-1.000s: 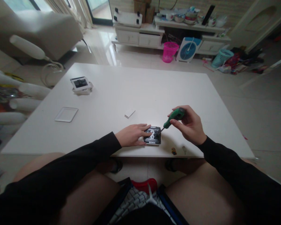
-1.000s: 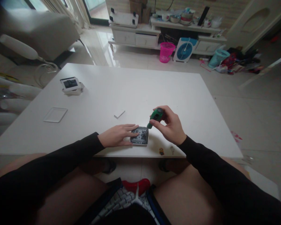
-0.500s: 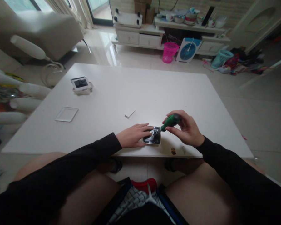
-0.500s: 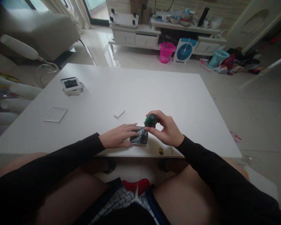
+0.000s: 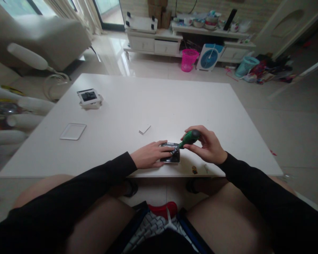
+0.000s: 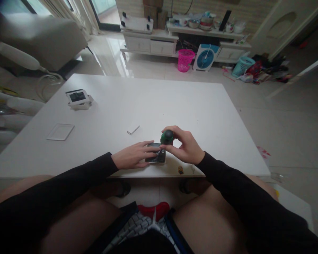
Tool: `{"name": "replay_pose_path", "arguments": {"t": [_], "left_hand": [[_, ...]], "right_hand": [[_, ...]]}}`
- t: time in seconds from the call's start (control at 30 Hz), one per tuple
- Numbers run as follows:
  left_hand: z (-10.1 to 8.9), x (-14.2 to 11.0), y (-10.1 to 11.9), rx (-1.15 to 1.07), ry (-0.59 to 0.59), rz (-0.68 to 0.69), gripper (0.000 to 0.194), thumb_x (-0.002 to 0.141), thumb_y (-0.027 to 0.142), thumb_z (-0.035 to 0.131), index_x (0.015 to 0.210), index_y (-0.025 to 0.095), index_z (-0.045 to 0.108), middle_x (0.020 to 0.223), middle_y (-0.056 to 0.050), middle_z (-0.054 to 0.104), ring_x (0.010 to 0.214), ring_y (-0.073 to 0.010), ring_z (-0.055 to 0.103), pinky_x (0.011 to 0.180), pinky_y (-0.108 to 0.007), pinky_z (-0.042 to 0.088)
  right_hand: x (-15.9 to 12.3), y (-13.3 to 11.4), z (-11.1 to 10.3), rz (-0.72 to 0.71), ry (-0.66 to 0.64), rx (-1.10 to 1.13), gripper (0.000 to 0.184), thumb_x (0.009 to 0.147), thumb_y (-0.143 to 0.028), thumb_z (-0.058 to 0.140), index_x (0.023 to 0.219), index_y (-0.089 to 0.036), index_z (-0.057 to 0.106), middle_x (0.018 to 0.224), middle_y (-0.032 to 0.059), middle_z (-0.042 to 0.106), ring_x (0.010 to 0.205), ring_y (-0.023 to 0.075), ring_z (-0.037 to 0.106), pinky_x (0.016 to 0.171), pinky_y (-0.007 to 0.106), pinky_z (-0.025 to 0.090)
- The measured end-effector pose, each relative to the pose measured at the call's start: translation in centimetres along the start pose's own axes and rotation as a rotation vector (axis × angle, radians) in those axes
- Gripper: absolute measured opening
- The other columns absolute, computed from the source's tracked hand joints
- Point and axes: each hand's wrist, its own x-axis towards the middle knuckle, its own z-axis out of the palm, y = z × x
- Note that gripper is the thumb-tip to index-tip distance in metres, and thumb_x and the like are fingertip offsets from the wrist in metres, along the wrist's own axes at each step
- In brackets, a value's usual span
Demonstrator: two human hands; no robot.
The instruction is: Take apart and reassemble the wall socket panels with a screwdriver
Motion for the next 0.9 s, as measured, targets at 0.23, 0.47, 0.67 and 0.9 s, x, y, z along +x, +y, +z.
{"name": "replay_pose_path", "arguments": {"t": [0.23,0.47,0.67,0.9], "left_hand": [[0.7,-0.2,-0.2,0.015,0.012,-0.02,0.052,0.095,0.027,0.065,0.146,0.024,0.055,0.156,-0.006,0.055,0.146,-0.0318,0.045,0.126,-0.051,0.035],[0.1,0.0,0.0,-0.01,-0.014,-0.044,0.05,0.093,0.027,0.066,0.143,0.025,0.06,0.159,-0.006,0.052,0.145,-0.0333,0.044,0.122,-0.052,0.039],[-0.5,0.0,0.5,0.016,-0.082,-0.116,0.052,0.093,0.027,0.067,0.145,0.028,0.059,0.163,-0.001,0.047,0.147,-0.0376,0.04,0.116,-0.05,0.044],[-0.8,0.2,0.9,0.011,-0.118,-0.144,0.054,0.094,0.027,0.066,0.148,0.029,0.056,0.165,0.001,0.044,0.147,-0.0389,0.039,0.115,-0.052,0.045]], "right_hand": [[-0.1,0.5,-0.5,0.034,0.282,0.045,0.04,0.087,-0.036,0.083,0.119,-0.027,0.059,0.097,0.002,0.07,0.084,0.0186,0.073,0.075,0.033,0.063],[0.1,0.7,-0.7,0.07,0.284,0.027,0.039,0.087,-0.043,0.082,0.115,-0.027,0.059,0.094,0.0009,0.067,0.079,0.0179,0.071,0.07,0.032,0.062],[0.1,0.9,-0.2,0.042,0.221,-0.039,0.039,0.089,-0.042,0.08,0.116,-0.025,0.058,0.092,0.0004,0.068,0.077,0.0167,0.071,0.067,0.029,0.06],[0.1,0.8,0.0,0.001,0.202,-0.079,0.035,0.091,-0.04,0.078,0.116,-0.025,0.058,0.091,0.0004,0.068,0.073,0.0149,0.069,0.063,0.027,0.057]]}}
